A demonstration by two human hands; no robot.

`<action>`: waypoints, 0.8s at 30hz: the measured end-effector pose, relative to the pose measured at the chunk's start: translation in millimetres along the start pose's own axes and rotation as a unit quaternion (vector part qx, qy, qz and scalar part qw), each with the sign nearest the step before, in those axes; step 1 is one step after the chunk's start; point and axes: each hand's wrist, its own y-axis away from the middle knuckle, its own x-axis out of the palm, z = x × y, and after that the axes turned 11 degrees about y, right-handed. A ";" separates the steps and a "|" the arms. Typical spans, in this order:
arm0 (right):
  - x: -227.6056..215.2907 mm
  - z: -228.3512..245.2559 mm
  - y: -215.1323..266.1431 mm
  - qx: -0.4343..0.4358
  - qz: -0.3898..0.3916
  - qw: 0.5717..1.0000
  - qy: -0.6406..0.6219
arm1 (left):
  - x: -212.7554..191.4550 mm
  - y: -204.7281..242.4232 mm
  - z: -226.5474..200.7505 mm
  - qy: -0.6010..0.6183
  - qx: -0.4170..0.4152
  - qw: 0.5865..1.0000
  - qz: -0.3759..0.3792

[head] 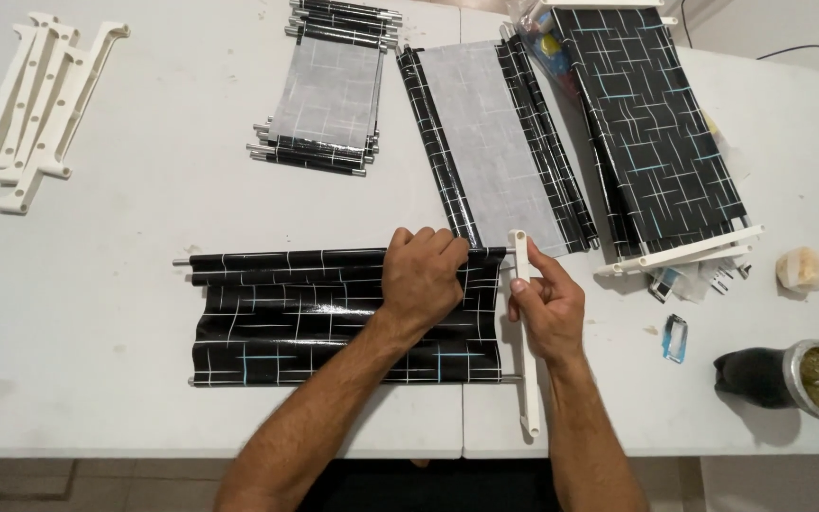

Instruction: Assembling a multi-tier shelf unit by sliding fabric onto rods and connecting them to plastic frames

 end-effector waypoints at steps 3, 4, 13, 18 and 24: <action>1.2 -1.5 0.2 -0.005 0.001 1.000 -0.003 | 1.0 -0.2 0.2 0.006 -0.007 1.000 -0.008; 1.4 -2.9 0.1 -0.002 0.000 1.000 -0.004 | 0.6 -0.4 -0.1 0.008 -0.010 1.000 -0.007; 0.8 0.8 -14.0 0.019 0.020 1.000 0.006 | 8.1 -5.2 7.0 -0.013 -0.012 1.000 -0.006; -11.6 -5.5 -20.4 0.055 0.077 0.995 -0.008 | 3.7 -3.5 10.3 -0.040 -0.016 0.999 0.001; -28.9 -21.4 -10.8 0.038 -0.036 0.995 -0.088 | -20.9 3.6 -23.8 -0.062 0.109 0.990 -0.060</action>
